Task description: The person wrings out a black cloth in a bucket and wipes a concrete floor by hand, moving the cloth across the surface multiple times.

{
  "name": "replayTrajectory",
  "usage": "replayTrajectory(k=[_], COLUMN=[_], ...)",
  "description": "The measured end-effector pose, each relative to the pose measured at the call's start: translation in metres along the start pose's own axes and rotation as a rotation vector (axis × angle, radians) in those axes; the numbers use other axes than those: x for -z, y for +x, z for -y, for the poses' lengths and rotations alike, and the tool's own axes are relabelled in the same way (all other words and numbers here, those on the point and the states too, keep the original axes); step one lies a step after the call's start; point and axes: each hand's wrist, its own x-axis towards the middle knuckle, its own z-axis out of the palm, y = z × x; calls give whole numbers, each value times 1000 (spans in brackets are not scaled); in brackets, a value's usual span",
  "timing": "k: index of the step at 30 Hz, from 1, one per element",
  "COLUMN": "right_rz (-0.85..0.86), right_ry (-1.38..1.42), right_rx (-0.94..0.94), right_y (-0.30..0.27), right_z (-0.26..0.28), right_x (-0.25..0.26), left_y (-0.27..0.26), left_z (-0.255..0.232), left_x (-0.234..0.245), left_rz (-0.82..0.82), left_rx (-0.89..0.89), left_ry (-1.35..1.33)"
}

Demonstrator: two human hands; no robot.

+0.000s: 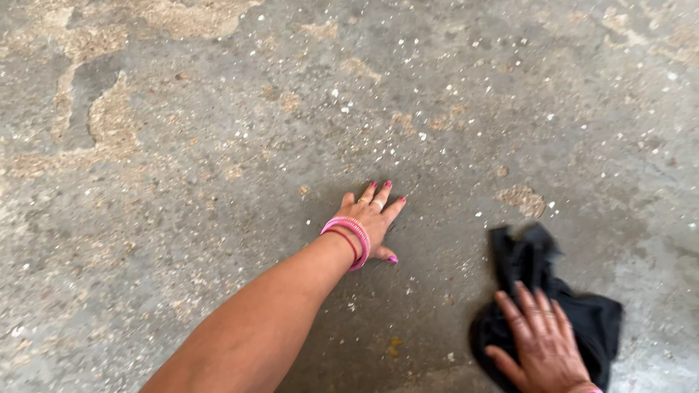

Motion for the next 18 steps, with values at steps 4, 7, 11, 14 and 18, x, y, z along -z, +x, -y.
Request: replayTrajectory(k=[4, 7, 11, 14, 18], right_rz=[78, 186, 237, 261, 260], right_ry=[84, 133, 184, 217, 253], right_rx=[232, 316, 315, 260, 300], right_y=[15, 26, 46, 63, 67], right_z=[51, 93, 151, 192, 199], right_x=[14, 26, 32, 27, 22], left_y=[1, -4, -10, -10, -12], left_z=[0, -1, 0, 1, -1], left_x=[-5, -13, -28, -33, -24], left_rz=[-46, -84, -168, -205, -161], left_rx=[-18, -33, -56, -70, -67], left_ry=[8, -7, -29, -8, 9])
